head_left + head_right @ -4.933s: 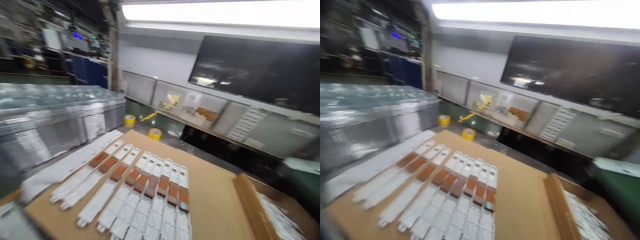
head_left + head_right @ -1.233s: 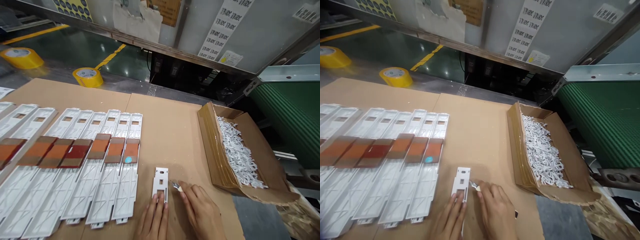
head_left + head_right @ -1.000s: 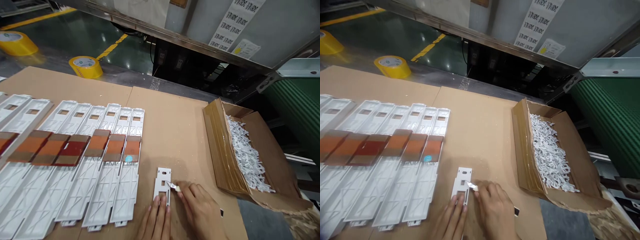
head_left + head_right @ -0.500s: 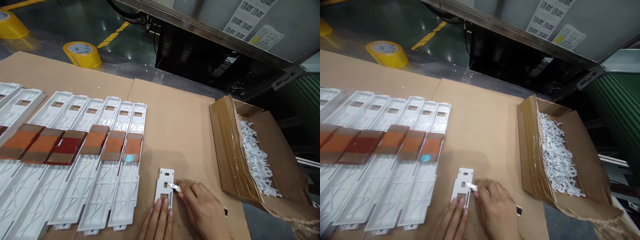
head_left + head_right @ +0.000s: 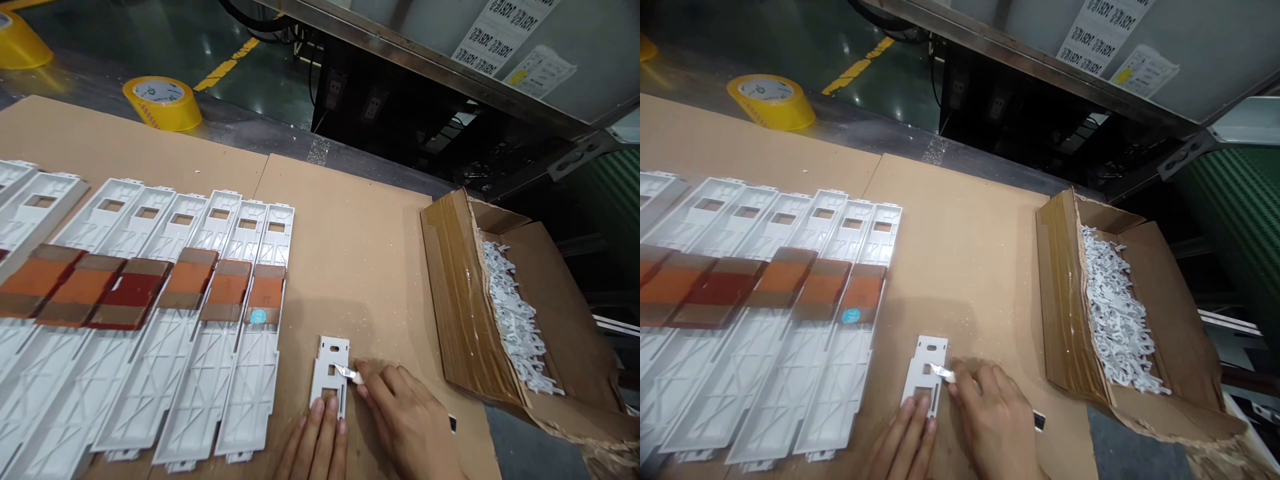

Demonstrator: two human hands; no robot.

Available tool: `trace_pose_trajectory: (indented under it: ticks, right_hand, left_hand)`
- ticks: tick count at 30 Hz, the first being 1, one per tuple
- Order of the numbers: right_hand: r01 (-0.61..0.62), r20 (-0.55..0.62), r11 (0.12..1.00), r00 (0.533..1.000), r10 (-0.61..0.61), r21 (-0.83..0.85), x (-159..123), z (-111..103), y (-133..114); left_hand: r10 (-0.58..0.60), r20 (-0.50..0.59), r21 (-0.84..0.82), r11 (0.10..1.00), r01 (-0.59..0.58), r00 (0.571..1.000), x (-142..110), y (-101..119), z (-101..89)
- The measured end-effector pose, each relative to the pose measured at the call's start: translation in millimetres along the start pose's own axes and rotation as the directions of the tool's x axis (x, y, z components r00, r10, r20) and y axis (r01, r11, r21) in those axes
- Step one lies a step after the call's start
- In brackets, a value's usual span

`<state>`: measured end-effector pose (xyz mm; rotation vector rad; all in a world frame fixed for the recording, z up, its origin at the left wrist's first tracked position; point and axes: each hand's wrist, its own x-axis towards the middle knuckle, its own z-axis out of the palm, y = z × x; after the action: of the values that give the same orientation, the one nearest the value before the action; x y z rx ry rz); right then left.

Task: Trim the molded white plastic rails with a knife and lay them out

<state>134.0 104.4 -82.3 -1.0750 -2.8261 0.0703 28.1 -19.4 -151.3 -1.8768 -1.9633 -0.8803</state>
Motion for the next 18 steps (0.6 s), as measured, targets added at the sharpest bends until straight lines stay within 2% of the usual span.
trace_pose_trajectory:
  ticks: [6,13,18]
  right_hand:
    - [0.030,0.048,0.999,0.998,-0.028,-0.028,4.7,-4.2,1.6]
    - [0.054,0.114,0.996,0.992,-0.047,-0.064,6.2,-4.1,1.3]
    - [0.065,0.135,0.992,0.990,-0.050,-0.106,6.3,-5.8,-0.7]
  left_hand:
    - [0.008,0.067,-0.001,1.000,-0.008,0.998,-2.9,-0.5,-3.5]
    - [-0.044,-0.081,-0.060,0.997,0.040,0.996,4.2,3.1,5.0]
    - [-0.047,-0.100,-0.073,0.997,0.039,0.994,3.9,3.9,7.2]
